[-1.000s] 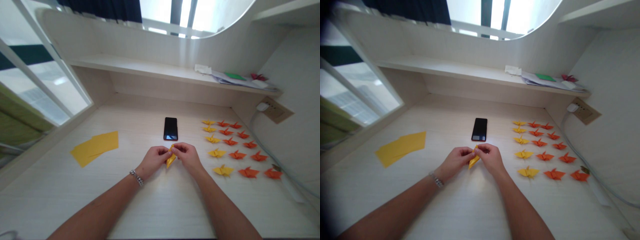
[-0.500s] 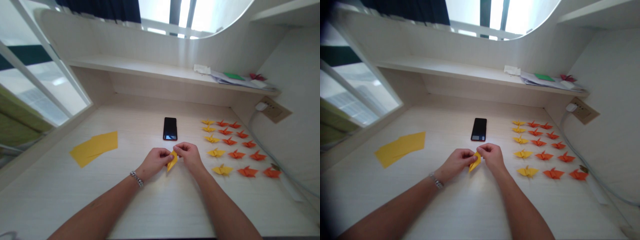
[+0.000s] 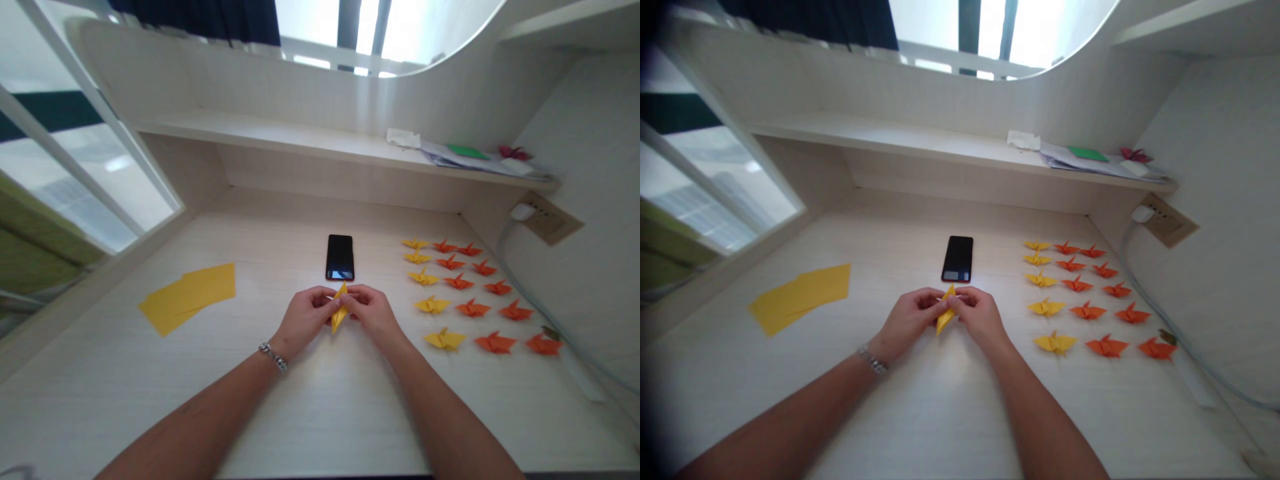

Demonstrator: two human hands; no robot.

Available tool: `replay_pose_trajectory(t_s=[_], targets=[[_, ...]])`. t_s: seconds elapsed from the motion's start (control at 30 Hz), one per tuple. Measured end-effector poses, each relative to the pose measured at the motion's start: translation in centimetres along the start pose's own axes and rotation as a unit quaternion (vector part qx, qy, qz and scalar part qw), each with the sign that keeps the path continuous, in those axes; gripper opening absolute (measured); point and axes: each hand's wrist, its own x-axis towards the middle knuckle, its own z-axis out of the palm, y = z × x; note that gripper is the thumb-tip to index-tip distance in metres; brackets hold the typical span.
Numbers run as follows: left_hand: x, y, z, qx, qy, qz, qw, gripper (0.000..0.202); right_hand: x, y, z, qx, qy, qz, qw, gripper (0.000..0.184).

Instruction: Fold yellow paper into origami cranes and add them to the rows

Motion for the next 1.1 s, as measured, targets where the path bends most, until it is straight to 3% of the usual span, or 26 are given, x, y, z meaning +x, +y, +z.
replay_pose_trajectory(t_s=[0.13,0.33,0.53,0.73,0.93,1.1], targets=[[0.04,-0.18,0.05,-0.036,0.03,-0.001,0.999,0.029,-0.04,0.38,0.23,0.018,0.007,0.019,1.0,0.036],[-0.13,0.18,0.18,-0.104,0.003,-0.022,0.994,0.03,0.22,0.69,0.12,0.045,0.038,-0.026,0.998,0.031],[-0.04,-0.14,-0.01,-0.078,0.025,-0.006,0.997,0.032,0.27,0.82,0.25,0.072,0.001,-0.003,0.997,0.029],[-0.18,0.1,0.16,-0.096,-0.002,-0.004,0.995,0.037,0.08,0.69,0.31,0.07,0.032,-0.036,0.996,0.024],[-0.18,0.06,0.04,-0.069,0.008,0.005,0.998,0.036,0.32,0.99,0.18,0.074,0.019,-0.008,0.997,0.025],[-0.24,0.16,0.09,-0.075,0.003,0.001,0.997,0.038,0.13,0.58,0.31,0.05,0.037,-0.035,0.997,0.026]])
